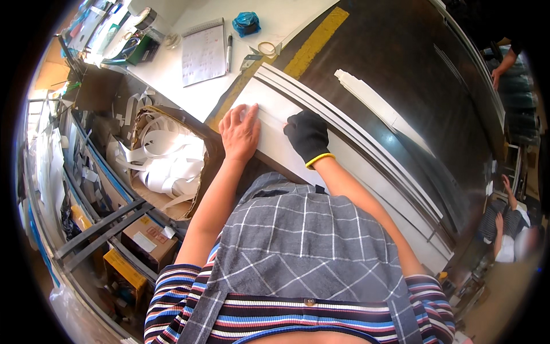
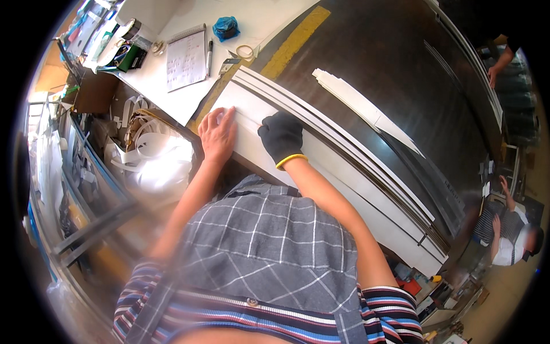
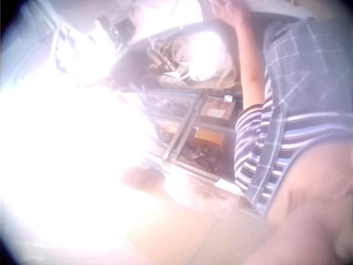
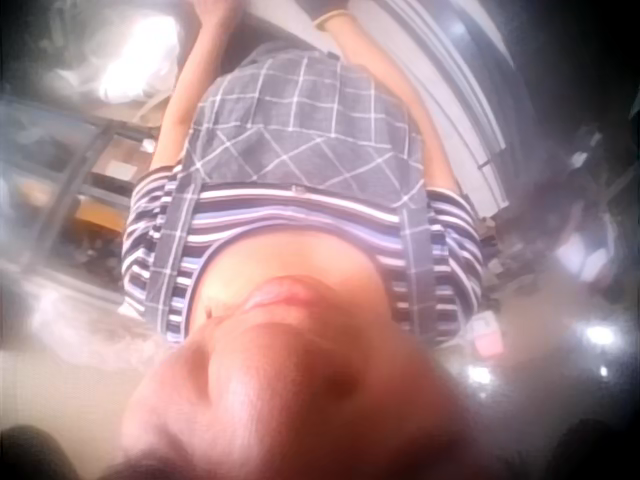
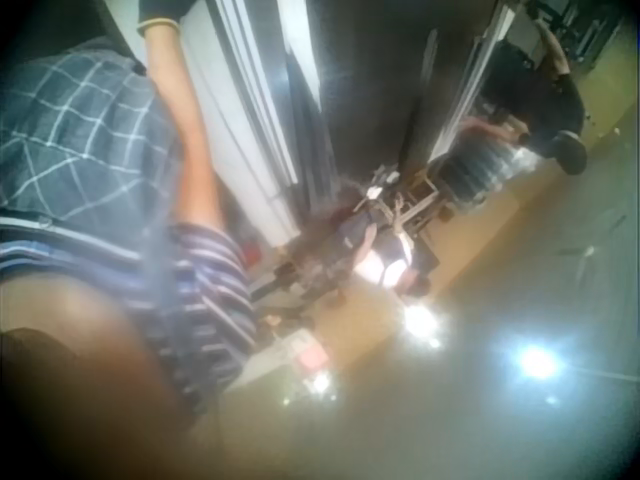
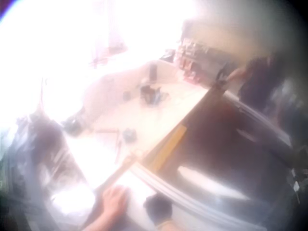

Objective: The person applies a liquid from a container onto long metal strips using a brush and then stacks the strips together on a metal workbench.

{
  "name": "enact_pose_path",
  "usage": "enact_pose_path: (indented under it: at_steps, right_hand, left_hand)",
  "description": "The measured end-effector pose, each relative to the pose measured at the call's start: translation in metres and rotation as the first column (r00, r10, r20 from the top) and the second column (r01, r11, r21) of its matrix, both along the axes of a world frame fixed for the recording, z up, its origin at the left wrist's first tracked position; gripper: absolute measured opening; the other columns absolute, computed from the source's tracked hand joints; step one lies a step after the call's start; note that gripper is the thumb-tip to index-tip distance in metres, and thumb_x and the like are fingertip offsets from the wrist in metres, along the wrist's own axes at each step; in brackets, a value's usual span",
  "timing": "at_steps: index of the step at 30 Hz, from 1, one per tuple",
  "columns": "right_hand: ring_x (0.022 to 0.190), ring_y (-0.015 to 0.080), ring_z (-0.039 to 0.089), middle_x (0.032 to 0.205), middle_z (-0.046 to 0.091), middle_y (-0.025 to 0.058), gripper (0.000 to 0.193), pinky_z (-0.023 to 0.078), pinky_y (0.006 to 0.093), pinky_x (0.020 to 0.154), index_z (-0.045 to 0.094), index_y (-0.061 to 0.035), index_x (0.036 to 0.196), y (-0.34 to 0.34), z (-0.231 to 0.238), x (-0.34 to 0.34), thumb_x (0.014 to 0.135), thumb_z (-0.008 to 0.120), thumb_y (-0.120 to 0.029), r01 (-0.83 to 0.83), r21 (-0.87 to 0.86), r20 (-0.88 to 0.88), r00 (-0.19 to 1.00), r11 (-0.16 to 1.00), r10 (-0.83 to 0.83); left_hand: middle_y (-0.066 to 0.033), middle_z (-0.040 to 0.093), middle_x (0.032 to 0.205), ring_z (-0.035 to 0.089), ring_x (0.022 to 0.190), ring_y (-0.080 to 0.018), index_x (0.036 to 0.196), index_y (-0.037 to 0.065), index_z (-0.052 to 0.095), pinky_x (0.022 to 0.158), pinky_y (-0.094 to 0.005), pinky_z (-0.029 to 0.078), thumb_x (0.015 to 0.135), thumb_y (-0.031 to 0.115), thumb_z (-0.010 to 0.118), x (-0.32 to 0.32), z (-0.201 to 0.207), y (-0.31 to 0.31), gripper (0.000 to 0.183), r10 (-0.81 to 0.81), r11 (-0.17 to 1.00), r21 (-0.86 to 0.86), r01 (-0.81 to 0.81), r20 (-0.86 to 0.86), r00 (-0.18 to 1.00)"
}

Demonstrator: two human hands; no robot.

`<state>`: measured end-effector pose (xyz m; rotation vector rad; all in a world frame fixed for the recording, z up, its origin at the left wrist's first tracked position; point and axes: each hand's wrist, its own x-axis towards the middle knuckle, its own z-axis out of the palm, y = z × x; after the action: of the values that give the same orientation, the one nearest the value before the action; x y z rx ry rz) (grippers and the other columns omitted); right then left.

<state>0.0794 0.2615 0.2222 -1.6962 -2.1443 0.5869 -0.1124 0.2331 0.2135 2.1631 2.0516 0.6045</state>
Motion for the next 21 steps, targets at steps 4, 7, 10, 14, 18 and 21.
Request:
enact_pose_path:
  at_steps: [4, 7, 10, 14, 18, 21]
  right_hand:
    - [0.078, 0.0314, 0.061, 0.074, 0.064, 0.0126, 0.020, 0.048, 0.0437, 0.070, 0.067, -0.0090, 0.070, -0.003, 0.014, -0.003, 0.078, 0.064, -0.027, -0.003, 0.046, -0.045, 0.999, 0.999, 0.005]
    - [0.074, 0.0292, 0.064, 0.075, 0.066, 0.0122, 0.023, 0.049, 0.0413, 0.071, 0.066, -0.0059, 0.083, -0.010, 0.027, -0.003, 0.079, 0.068, -0.029, -0.014, 0.002, -0.127, 0.992, 1.000, 0.014]
    - [0.079, 0.0285, 0.066, 0.083, 0.068, 0.0152, 0.037, 0.050, 0.0387, 0.075, 0.066, -0.0027, 0.094, -0.033, 0.026, 0.052, 0.078, 0.071, -0.035, -0.080, -0.218, -0.482, 0.876, 0.973, -0.036]
    - [0.089, 0.0331, 0.064, 0.096, 0.067, 0.0203, 0.054, 0.049, 0.0385, 0.080, 0.067, 0.0019, 0.104, -0.058, 0.051, 0.174, 0.076, 0.072, -0.043, -0.394, -0.653, -0.339, 0.916, 0.647, 0.215]
    - [0.076, 0.0284, 0.062, 0.081, 0.066, 0.0167, 0.049, 0.048, 0.0374, 0.070, 0.068, 0.0028, 0.089, -0.114, 0.068, 0.248, 0.076, 0.071, -0.044, -0.105, -0.818, -0.091, 0.994, 0.566, 0.053]
    - [0.055, 0.0170, 0.054, 0.066, 0.059, 0.0101, 0.043, 0.044, 0.0308, 0.053, 0.068, 0.0007, 0.080, -0.150, 0.072, 0.278, 0.081, 0.068, -0.043, 0.066, -0.848, -0.020, 0.988, 0.527, -0.156]
  left_hand:
    - [-0.0070, 0.051, 0.128, 0.043, 0.123, -0.0293, 0.127, 0.022, 0.061, 0.104, -0.0434, 0.031, 0.088, 0.027, 0.060, 0.000, -0.001, 0.001, 0.040, 0.010, 1.000, 0.011, -0.010, -0.063, 0.998]
    - [-0.0074, 0.051, 0.128, 0.044, 0.123, -0.0303, 0.128, 0.023, 0.061, 0.104, -0.0438, 0.031, 0.088, 0.028, 0.060, -0.001, -0.003, 0.001, 0.040, -0.003, 1.000, 0.028, 0.006, -0.088, 0.996]
    - [-0.0072, 0.051, 0.128, 0.043, 0.123, -0.0304, 0.128, 0.023, 0.061, 0.105, -0.0442, 0.031, 0.089, 0.029, 0.059, 0.004, -0.001, 0.004, 0.040, -0.010, 1.000, 0.021, 0.012, -0.092, 0.996]
    - [-0.0075, 0.050, 0.130, 0.043, 0.124, -0.0314, 0.130, 0.024, 0.059, 0.105, -0.0453, 0.031, 0.090, 0.030, 0.057, -0.005, -0.007, 0.004, 0.040, -0.004, 1.000, 0.010, 0.005, -0.121, 0.993]
    - [-0.0072, 0.050, 0.131, 0.041, 0.125, -0.0320, 0.131, 0.024, 0.058, 0.106, -0.0459, 0.030, 0.091, 0.030, 0.055, -0.006, -0.012, 0.003, 0.041, -0.002, 1.000, 0.015, 0.004, -0.132, 0.991]
    - [-0.0065, 0.049, 0.132, 0.041, 0.125, -0.0323, 0.131, 0.025, 0.058, 0.107, -0.0462, 0.029, 0.091, 0.030, 0.054, -0.010, -0.011, 0.003, 0.040, 0.006, 1.000, 0.010, -0.005, -0.132, 0.991]
